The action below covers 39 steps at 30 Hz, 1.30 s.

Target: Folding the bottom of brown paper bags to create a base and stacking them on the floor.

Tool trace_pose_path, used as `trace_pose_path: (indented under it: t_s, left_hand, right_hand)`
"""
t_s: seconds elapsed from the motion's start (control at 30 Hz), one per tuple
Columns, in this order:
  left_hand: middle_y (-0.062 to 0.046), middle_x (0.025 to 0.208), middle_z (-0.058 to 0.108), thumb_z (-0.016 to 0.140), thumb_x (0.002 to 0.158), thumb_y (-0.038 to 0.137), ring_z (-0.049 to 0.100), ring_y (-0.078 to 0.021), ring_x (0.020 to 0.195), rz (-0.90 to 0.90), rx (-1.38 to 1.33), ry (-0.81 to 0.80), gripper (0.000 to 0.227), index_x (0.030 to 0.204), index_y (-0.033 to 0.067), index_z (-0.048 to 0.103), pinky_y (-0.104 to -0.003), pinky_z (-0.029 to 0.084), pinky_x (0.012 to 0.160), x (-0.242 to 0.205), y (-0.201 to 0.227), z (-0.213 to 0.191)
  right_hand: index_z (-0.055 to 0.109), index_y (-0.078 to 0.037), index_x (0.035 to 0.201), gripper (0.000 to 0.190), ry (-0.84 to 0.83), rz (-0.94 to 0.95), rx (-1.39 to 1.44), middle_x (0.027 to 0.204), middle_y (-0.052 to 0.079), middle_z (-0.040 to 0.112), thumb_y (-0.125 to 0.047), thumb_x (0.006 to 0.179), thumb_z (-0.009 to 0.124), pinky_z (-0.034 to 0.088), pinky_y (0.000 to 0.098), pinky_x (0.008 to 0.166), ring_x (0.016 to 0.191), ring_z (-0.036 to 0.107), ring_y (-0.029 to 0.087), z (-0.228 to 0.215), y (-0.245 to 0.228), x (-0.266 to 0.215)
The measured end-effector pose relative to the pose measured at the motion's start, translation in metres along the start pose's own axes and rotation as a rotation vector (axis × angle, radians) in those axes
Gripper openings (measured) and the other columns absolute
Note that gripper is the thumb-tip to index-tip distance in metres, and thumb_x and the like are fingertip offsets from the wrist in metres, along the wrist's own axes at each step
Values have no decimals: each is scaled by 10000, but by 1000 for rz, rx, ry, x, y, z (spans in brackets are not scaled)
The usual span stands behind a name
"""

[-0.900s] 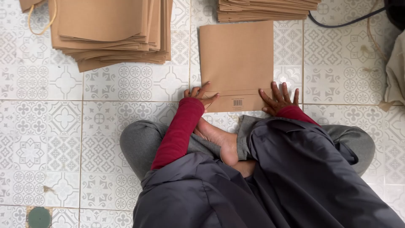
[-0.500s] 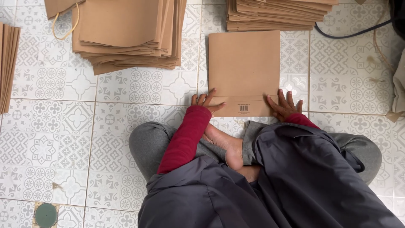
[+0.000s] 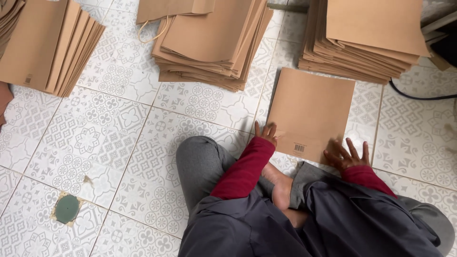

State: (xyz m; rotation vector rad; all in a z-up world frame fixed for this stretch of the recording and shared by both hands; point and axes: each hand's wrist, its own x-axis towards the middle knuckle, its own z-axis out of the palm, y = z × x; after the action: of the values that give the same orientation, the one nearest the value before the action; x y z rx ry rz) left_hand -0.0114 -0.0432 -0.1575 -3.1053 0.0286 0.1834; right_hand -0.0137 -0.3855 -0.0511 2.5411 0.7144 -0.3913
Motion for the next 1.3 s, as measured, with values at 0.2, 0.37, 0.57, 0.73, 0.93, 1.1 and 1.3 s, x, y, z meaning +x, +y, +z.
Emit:
trace_pose_path:
  t_s: [0.2,0.37,0.57,0.73,0.93,1.1,1.3]
  left_hand:
    - [-49,1565,399,359,1045,285,422,-273,1403,229,195,-164,450,1438,137,521,-723,-22,1224,-26,-12,-45]
    - [-79,1042,632,514,963,252,652,-186,1132,157,-160,216,420,1368,150,565,-606,-20,1270,-26,-21,-15]
    - [-60,1240,616,495,997,459,592,-154,1269,226,-181,-146,521,1465,231,465,-542,-127,1283,-3,-46,-26]
    - [-65,1444,495,465,993,509,610,-175,1295,165,-230,-388,559,1505,311,359,-463,-154,1290,1,-48,-57]
    - [-49,1400,482,421,1014,574,481,-161,1409,144,-217,-458,546,1506,365,311,-453,-139,1277,-7,-54,-87]
    - [-2,1572,340,657,891,617,303,-193,1521,-161,-639,-435,809,1580,370,312,-455,40,1306,-23,-58,-93]
    - [-43,1589,249,838,761,281,480,-297,1377,-284,-627,-173,905,1505,263,323,-469,506,1119,-4,-36,-11]
  right_hand:
    - [720,-370,928,109,889,-190,148,1277,-38,712,-333,830,692,316,710,1234,1266,641,243,16,-6,-2]
    - [733,-329,863,72,941,-243,219,1230,-23,728,-313,794,725,326,652,1240,1236,641,210,31,-7,8]
    - [728,-370,994,168,755,-146,289,1294,-88,697,-403,832,699,344,556,1274,1317,593,139,58,-7,12]
    - [640,-434,1205,318,567,-118,259,1450,-138,586,-349,899,664,320,522,1302,1407,521,115,67,-6,10]
    - [462,-407,1333,440,254,-103,243,1556,-100,377,-287,946,633,369,491,1246,1433,454,189,51,-3,18]
    - [561,-373,1320,497,279,35,546,1537,-80,401,-366,865,759,499,507,1113,1395,505,274,67,-16,28]
    - [446,-487,1357,745,131,475,841,1466,35,406,-422,747,868,533,478,1061,1344,533,372,69,-28,40]
